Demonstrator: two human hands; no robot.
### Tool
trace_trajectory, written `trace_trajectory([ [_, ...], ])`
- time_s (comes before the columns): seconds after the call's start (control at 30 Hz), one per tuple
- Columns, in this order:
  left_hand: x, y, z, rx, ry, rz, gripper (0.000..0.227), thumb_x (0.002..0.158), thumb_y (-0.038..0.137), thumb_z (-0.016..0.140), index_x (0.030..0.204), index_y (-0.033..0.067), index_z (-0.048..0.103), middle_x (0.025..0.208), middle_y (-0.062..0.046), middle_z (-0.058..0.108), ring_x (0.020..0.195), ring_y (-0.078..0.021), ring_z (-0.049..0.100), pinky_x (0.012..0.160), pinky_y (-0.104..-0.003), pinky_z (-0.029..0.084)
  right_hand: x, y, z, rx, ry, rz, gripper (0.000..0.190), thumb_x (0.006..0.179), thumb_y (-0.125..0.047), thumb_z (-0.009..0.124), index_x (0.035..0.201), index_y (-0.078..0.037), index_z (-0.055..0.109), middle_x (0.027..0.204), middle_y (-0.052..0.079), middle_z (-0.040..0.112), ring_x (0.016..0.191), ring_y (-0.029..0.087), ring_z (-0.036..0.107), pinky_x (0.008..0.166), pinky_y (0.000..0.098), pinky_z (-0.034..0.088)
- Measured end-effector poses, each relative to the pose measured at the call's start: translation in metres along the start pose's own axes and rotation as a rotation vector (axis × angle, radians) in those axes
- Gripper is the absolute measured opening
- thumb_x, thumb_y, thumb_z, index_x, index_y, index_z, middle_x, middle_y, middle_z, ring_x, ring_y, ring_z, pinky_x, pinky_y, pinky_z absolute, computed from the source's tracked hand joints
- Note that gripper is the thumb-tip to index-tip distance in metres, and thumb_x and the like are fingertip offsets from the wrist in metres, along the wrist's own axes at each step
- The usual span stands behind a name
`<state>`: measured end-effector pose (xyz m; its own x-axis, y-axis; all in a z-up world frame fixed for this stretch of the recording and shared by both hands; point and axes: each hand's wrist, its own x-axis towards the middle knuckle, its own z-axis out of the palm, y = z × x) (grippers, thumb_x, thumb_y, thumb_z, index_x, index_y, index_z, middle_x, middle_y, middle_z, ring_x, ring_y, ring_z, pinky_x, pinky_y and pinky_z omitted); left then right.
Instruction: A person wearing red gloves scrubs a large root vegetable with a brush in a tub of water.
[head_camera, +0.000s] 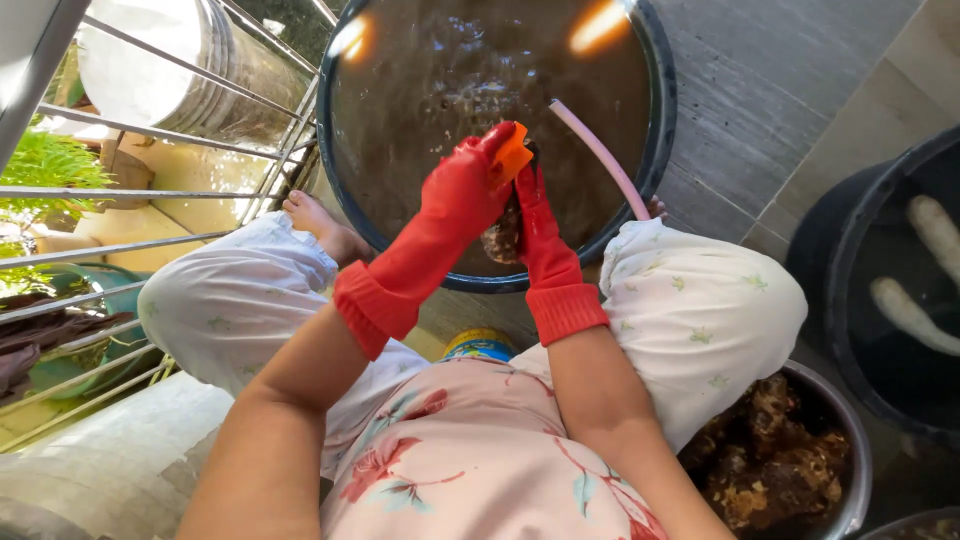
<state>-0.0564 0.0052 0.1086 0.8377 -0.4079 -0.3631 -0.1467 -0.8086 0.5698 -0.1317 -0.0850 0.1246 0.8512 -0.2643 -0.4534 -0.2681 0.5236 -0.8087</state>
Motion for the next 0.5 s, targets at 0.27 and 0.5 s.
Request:
trace_trajectory([
  [0.27,0.097,-0.116,0.048,-0.205,0.318,-0.099,0.054,0.085,0.027,0.066,0.138,0.027,0.059,0.113,-0.019,0.073,0.105,-0.0423,0.072,0.093,-0.053,0.06,-0.015,-0.006,0.007,0.17,-0.041,0.327,0.088,0.087,-0.063,0.069,0.158,-0.02,0.04,0.162,0.012,0.041,0.147,0.032,0.043,0.129,0.046,0.029],
  [0.5,0.035,-0.165,0.091,-0.245,0.385,-0.365,0.088,0.089,0.016,0.067,0.162,0.0412,0.023,0.141,-0.029,0.056,0.125,-0.0486,0.061,0.112,-0.052,0.05,0.023,0.046,-0.047,0.735,0.032,0.579,0.076,0.085,-0.06,0.074,0.133,-0.001,0.066,0.134,0.029,0.065,0.123,0.043,0.065,0.111,0.0536,0.053],
])
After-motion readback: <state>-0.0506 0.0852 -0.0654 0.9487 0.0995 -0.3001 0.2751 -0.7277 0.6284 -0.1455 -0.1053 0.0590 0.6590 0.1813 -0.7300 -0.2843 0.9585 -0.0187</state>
